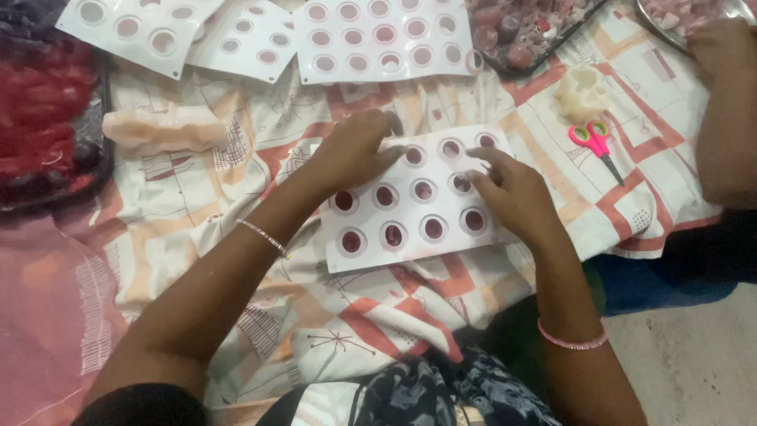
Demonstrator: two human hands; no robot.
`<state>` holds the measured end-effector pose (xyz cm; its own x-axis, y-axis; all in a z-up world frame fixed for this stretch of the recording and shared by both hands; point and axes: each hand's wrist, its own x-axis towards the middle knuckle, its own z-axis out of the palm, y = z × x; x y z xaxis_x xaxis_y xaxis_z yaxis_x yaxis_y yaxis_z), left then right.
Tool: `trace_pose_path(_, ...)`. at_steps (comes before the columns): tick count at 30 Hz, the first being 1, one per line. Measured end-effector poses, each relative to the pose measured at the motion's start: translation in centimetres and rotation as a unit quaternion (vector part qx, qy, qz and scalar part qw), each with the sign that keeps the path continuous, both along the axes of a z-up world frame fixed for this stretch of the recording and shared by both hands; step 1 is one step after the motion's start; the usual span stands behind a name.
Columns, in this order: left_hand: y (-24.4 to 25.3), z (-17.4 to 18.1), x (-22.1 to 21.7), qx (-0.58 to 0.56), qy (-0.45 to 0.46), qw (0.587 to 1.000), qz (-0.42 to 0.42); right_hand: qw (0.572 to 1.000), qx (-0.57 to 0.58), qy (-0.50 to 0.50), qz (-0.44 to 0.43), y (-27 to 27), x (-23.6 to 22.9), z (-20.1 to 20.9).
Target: The recorder is seen removing molded wax items from a silicone mold.
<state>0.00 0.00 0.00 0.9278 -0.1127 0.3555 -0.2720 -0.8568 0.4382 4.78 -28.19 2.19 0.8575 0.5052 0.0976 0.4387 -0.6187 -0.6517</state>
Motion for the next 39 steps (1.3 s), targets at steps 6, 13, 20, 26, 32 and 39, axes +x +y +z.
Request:
trace_pose_path(6, -1.0, 1.1, 1.8, -0.197, 0.156, 0.967, 0.045, 0.993, -0.112, 0.027, 0.016, 2.5, 3.2, -0.5)
trace_pose_path(13, -0.8, -0.9, 1.5, -0.177, 0.092, 0.979, 0.026, 0.989, -0.098, 0.076, 0.079, 2.5, 5.6, -1.1)
trace_pose_path(20, -0.8, -0.5, 1.9, -0.176, 0.119, 0.977, 0.027, 0.977, -0.067, 0.186, 0.084, 2.7, 7.0, 0.9)
trace_pose_path(26, -0.6, -0.7, 1.9, -0.185, 0.117, 0.975, 0.019, 0.993, -0.011, 0.105, 0.046, 0.3, 16.9, 0.3)
trace_pose_path(32, -0.6, -0.5, 2.0, -0.191, 0.117, 0.974, 0.022, 0.978, 0.129, -0.147, -0.078, -1.3, 19.5, 0.2)
trace_pose_path(39, -0.9, -0.4, 2.0, -0.177, 0.134, 0.975, 0.024, 0.99, 0.004, 0.123, 0.062, 0.4, 5.3, 2.3)
